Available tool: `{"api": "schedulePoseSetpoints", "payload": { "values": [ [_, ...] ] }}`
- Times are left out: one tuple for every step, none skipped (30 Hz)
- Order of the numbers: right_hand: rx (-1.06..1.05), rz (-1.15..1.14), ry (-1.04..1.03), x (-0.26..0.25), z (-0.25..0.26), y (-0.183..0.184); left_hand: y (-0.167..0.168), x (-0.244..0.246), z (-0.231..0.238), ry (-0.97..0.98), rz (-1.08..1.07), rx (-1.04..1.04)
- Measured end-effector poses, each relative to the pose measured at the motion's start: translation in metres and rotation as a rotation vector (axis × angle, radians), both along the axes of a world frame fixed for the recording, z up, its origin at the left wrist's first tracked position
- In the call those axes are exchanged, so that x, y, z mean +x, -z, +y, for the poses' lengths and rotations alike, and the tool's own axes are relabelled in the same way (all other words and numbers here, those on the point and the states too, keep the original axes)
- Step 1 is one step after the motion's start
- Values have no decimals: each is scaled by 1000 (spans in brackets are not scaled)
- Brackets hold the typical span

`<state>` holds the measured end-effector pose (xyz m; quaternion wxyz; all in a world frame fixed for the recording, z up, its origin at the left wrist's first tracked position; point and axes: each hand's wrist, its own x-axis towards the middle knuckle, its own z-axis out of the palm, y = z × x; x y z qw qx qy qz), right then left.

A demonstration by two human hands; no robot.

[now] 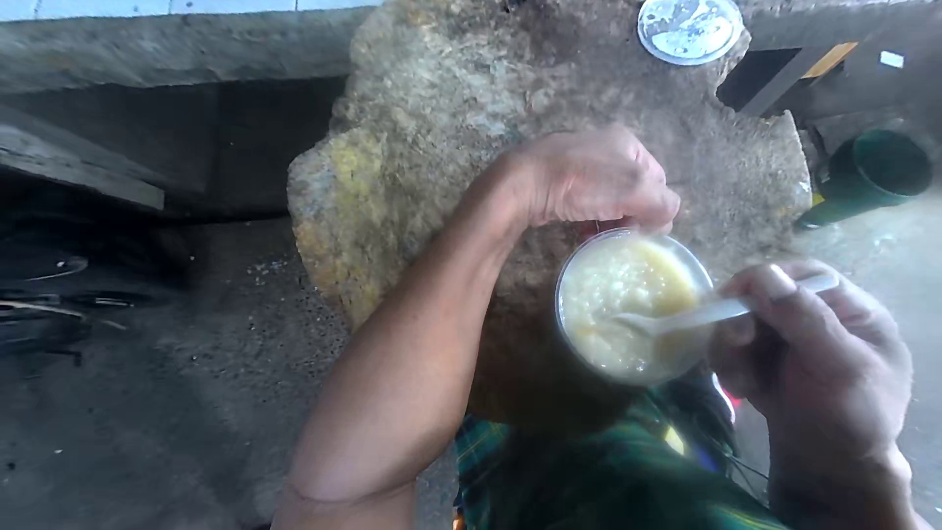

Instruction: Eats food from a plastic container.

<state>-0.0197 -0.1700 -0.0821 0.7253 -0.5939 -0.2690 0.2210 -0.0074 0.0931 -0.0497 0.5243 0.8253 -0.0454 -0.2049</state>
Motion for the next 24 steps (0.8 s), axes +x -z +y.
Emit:
{"api": "schedulePoseSetpoints", "payload": {
  "values": [
    [3, 48, 25, 0, 1, 0, 1, 0, 0, 6, 0, 3],
    [7, 87, 47, 1, 2, -1, 1, 0, 0, 9, -2, 5],
    [16, 116, 69, 2, 2, -1, 1, 1, 0, 11, -4, 8],
    [29, 133, 87, 4, 2, 0, 1, 1, 0, 20, -4, 10],
    [38, 144, 106, 5, 2, 0, 1, 1, 0, 21, -8, 12],
    [52, 154, 115, 8, 2, 0, 2, 1, 1, 23, -17, 16],
    [69, 165, 111, 10, 2, 0, 2, 2, 1, 28, -21, 21],
    [88, 175, 97, 13, 1, 0, 2, 2, 1, 34, -25, 32],
    [107, 189, 83, 16, 1, 0, 2, 2, 1, 37, -28, 44],
    [125, 199, 67, 19, 0, 0, 2, 2, 1, 38, -28, 51],
    [141, 203, 49, 21, 0, 0, 2, 2, 1, 41, -19, 43],
    [153, 203, 35, 24, 0, -1, 1, 2, 1, 38, -2, 16],
    [168, 205, 22, 26, 1, -3, 0, 1, 2, 35, 19, -13],
    [185, 205, 3, 28, 1, -5, -1, 1, 2, 34, 37, -34],
    [209, 206, -14, 30, 1, -7, 0, 1, 3, 35, 53, -51],
    [231, 206, -28, 32, 1, -9, 0, 1, 4, 38, 68, -71],
    [246, 205, -37, 34, 1, -12, 0, 2, 4, 44, 79, -82],
    [254, 207, -48, 36, 1, -14, 0, 3, 4, 53, 91, -80],
    [260, 211, -65, 38, 1, -17, 0, 3, 4, 63, 98, -66],
    [266, 218, -82, 40, 1, -19, 0, 3, 3, 70, 102, -59],
    [278, 227, -97, 41, 2, -21, 1, 4, 3, 77, 101, -56],
    [289, 233, -108, 43, 2, -22, 1, 5, 3, 80, 93, -50],
    [303, 246, -128, 45, 3, -24, 1, 7, 5, 88, 73, -42],
    [316, 268, -153, 47, 3, -26, 3, 8, 6, 74, 32, -48]
  ]
}}
